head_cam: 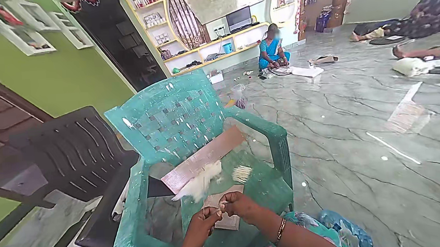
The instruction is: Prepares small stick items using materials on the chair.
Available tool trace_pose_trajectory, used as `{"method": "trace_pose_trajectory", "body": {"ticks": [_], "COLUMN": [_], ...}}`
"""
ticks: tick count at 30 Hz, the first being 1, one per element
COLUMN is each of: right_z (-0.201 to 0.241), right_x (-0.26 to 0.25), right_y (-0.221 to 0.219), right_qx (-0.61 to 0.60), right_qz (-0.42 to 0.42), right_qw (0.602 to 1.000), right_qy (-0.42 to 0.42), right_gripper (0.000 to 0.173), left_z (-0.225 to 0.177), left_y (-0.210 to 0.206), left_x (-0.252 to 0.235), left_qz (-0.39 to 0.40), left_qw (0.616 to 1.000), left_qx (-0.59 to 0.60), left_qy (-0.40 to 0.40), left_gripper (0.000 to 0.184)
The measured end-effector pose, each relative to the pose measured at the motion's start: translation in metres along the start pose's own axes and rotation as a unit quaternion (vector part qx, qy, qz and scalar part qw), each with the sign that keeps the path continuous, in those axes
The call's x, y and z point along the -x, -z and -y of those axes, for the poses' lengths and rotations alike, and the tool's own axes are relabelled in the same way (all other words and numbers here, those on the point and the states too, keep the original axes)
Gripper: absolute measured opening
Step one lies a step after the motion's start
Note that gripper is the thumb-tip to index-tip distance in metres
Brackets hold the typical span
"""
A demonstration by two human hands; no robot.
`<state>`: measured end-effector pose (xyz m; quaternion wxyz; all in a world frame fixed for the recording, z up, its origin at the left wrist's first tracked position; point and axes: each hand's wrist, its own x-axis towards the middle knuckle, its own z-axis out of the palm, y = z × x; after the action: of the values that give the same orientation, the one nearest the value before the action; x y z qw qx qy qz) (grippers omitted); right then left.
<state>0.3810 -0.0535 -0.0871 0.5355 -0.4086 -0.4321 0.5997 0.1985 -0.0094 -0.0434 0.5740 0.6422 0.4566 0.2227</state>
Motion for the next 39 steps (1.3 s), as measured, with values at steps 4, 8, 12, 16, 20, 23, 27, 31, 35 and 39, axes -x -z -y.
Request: {"method": "trace_pose_trajectory", "body": {"ticks": [4, 8, 12, 16, 20, 23, 27, 31, 35, 39], "right_z": [-0.004, -0.005, -0.007, -0.009, -0.010, -0.007, -0.005, -0.005, -0.004, -0.005], "right_x": [0.000, -0.001, -0.002, -0.003, -0.004, -0.003, -0.003, -0.003, -0.004, -0.004], "right_y": [0.002, 0.002, 0.001, 0.000, 0.000, -0.002, -0.003, -0.002, 0.000, 0.000], "right_qx": [-0.018, -0.024, -0.034, -0.029, -0.012, 0.046, 0.100, 0.093, 0.086, 0.095], "right_qz": [0.011, 0.016, 0.015, 0.015, 0.016, 0.004, -0.011, -0.028, -0.038, -0.032], "right_qw": [1.000, 1.000, 0.999, 0.999, 1.000, 0.999, 0.995, 0.995, 0.995, 0.995], "right_qy": [0.008, 0.009, 0.007, 0.013, 0.013, 0.013, 0.018, 0.025, 0.021, 0.012], "right_gripper": [0.005, 0.007, 0.008, 0.010, 0.008, 0.006, 0.008, 0.010, 0.010, 0.011], "left_z": [-0.001, -0.001, 0.003, 0.003, 0.006, 0.008, 0.010, 0.010, 0.007, 0.008], "left_y": [-0.002, -0.004, -0.005, -0.004, -0.003, -0.003, -0.002, -0.001, 0.000, 0.003], "left_x": [0.002, 0.004, 0.004, 0.005, 0.005, 0.004, 0.002, 0.001, 0.000, -0.001], "left_qz": [-0.003, -0.008, -0.013, -0.011, -0.010, -0.005, -0.004, -0.009, -0.036, -0.063], "left_qw": [1.000, 1.000, 0.999, 0.999, 0.999, 0.999, 1.000, 1.000, 0.999, 0.997], "left_qx": [0.002, 0.004, 0.003, -0.004, -0.013, -0.033, -0.028, -0.012, -0.016, -0.026], "left_qy": [-0.004, -0.011, -0.029, -0.038, -0.030, -0.012, 0.003, 0.001, -0.002, -0.023], "left_gripper": [0.008, 0.008, 0.008, 0.008, 0.009, 0.009, 0.010, 0.012, 0.016, 0.027]}}
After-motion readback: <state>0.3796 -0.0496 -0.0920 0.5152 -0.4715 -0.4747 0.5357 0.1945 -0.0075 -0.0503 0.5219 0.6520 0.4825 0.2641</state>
